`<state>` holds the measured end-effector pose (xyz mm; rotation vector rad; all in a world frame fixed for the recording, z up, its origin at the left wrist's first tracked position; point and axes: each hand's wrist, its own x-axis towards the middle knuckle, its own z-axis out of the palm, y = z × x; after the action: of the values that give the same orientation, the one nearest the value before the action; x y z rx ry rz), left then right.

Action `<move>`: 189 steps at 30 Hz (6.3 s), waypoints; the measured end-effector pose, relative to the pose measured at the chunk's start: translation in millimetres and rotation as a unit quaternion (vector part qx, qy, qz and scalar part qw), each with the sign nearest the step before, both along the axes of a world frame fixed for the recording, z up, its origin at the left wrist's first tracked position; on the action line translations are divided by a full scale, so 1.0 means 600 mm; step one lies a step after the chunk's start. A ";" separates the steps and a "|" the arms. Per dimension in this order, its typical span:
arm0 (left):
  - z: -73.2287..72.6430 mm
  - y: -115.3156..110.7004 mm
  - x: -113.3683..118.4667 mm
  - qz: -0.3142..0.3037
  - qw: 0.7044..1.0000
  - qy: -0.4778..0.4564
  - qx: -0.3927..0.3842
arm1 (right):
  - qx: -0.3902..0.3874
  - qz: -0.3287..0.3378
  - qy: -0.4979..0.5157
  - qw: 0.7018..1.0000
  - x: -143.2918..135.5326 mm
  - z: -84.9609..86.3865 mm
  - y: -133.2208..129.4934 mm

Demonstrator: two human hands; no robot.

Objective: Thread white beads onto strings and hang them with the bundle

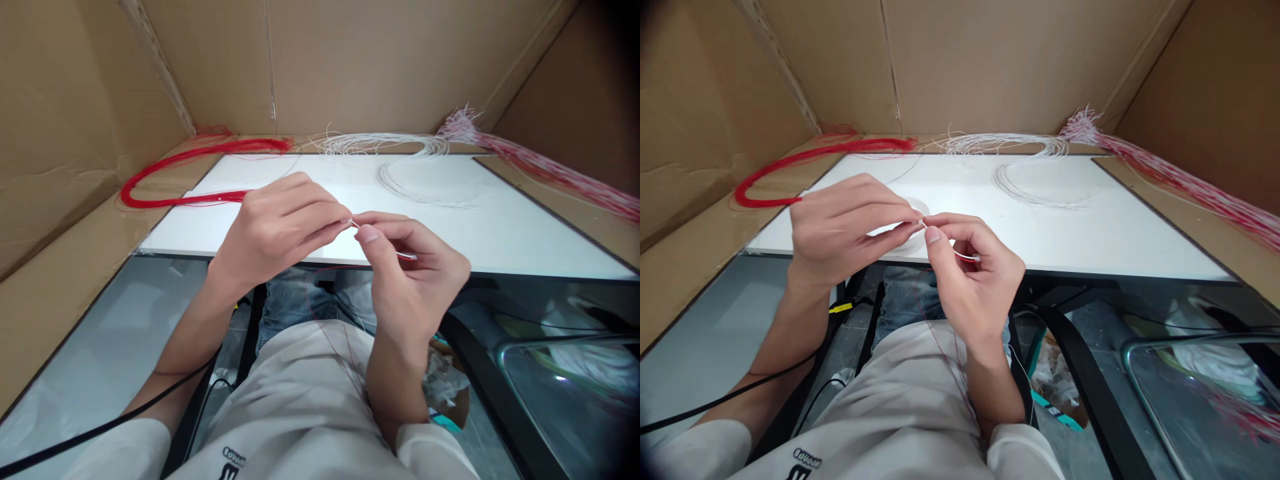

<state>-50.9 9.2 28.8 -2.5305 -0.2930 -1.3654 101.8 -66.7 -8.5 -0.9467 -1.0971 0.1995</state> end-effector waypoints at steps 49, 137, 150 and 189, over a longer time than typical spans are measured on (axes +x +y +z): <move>-0.002 -0.008 0.017 -0.059 0.995 -0.007 -0.083 | 0.034 -0.047 -0.039 0.998 -0.001 0.001 -0.007; 0.006 -0.004 0.025 -0.179 0.972 -0.087 -0.124 | 0.032 0.153 0.088 0.984 -0.002 0.011 -0.027; 0.009 -0.006 0.024 -0.157 0.980 -0.083 -0.092 | 0.036 0.142 0.096 0.984 -0.002 0.012 -0.025; 0.005 -0.011 0.024 -0.122 0.987 -0.098 -0.025 | 0.099 0.059 0.066 0.991 -0.014 0.012 -0.019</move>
<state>-36.2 2.6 31.8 -2.5424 -0.0540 -1.7235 93.6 -78.0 -1.6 -0.6815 -1.0310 0.2418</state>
